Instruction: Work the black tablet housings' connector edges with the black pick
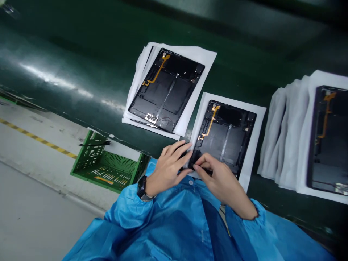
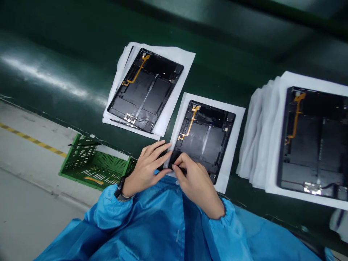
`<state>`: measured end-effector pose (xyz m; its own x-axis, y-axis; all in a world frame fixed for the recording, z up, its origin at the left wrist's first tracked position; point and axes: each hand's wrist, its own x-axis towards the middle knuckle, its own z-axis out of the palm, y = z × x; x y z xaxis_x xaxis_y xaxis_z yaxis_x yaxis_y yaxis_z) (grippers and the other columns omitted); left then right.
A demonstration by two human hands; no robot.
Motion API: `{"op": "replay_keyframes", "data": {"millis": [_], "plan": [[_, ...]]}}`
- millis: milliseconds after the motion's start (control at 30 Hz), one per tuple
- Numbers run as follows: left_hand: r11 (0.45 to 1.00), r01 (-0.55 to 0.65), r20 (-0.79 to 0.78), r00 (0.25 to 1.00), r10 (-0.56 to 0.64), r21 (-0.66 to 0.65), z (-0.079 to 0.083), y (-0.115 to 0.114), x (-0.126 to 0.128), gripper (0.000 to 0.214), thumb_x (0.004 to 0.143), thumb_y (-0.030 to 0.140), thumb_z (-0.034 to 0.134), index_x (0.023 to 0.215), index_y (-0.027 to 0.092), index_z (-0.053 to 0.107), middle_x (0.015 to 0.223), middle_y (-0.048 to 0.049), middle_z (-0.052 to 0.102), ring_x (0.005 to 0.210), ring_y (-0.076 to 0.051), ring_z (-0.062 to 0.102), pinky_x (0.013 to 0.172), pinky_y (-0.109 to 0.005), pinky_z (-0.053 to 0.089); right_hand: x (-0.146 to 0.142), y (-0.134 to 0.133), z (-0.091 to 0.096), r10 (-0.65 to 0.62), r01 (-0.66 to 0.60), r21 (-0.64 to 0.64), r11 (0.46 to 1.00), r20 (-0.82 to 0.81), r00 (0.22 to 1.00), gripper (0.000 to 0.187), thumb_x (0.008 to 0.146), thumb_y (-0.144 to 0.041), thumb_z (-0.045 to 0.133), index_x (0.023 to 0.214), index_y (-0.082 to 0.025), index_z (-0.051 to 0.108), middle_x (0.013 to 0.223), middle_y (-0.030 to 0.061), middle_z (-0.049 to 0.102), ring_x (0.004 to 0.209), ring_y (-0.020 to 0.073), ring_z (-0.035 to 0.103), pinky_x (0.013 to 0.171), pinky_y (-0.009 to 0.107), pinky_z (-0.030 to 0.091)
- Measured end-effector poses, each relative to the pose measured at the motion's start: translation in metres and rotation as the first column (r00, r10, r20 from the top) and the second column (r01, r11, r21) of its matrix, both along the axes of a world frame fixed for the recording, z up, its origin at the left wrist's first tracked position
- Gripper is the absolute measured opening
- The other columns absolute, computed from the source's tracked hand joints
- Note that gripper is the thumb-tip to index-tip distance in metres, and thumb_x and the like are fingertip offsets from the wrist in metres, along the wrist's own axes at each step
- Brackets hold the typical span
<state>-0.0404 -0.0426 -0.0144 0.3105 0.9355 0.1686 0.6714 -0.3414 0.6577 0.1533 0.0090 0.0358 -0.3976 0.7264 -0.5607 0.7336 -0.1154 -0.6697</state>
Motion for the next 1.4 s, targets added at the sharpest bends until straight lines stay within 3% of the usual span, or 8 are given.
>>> {"op": "replay_keyframes", "data": {"millis": [200, 700, 933, 1400], "plan": [[1.000, -0.001, 0.007, 1.000, 0.001, 0.013, -0.001, 0.000, 0.000, 0.050, 0.100, 0.035, 0.061, 0.146, 0.019, 0.049, 0.155, -0.0152, 0.051, 0.149, -0.032, 0.040, 0.112, -0.051, 0.042, -0.004, 0.003, 0.000, 0.030, -0.030, 0.002, 1.000, 0.036, 0.999, 0.010, 0.097, -0.030, 0.051, 0.088, -0.027, 0.051, 0.075, -0.0030, 0.072, 0.074, 0.0213, 0.068, 0.066, 0.030, 0.040], [0.999, -0.010, 0.008, 1.000, 0.009, 0.036, -0.005, -0.001, 0.001, 0.050, 0.099, 0.035, 0.062, 0.144, 0.017, 0.051, 0.156, -0.0150, 0.051, 0.150, -0.031, 0.038, 0.112, -0.051, 0.042, -0.010, 0.005, -0.003, 0.012, -0.017, 0.044, 0.999, 0.109, 0.994, 0.015, 0.092, -0.025, 0.056, 0.079, -0.026, 0.049, 0.068, -0.0043, 0.067, 0.069, 0.0200, 0.063, 0.062, 0.029, 0.036], [0.999, -0.014, 0.011, 1.000, 0.014, 0.045, -0.004, 0.000, 0.001, 0.051, 0.098, 0.035, 0.065, 0.144, 0.017, 0.052, 0.155, -0.0146, 0.051, 0.150, -0.031, 0.039, 0.113, -0.051, 0.042, 0.002, 0.007, -0.010, -0.017, 0.018, 0.011, 1.000, -0.082, 0.996, 0.018, 0.095, -0.036, 0.055, 0.082, -0.025, 0.051, 0.068, -0.0038, 0.068, 0.067, 0.0186, 0.065, 0.065, 0.029, 0.042], [0.998, -0.018, 0.007, 1.000, 0.018, 0.054, -0.004, 0.000, 0.001, 0.051, 0.098, 0.035, 0.065, 0.143, 0.017, 0.053, 0.155, -0.0141, 0.052, 0.150, -0.030, 0.039, 0.112, -0.050, 0.042, -0.001, 0.007, -0.009, 0.054, -0.053, 0.059, 0.997, -0.021, 0.998, 0.013, 0.094, -0.028, 0.056, 0.082, -0.025, 0.051, 0.073, -0.0023, 0.070, 0.072, 0.0196, 0.066, 0.066, 0.029, 0.043]]}}
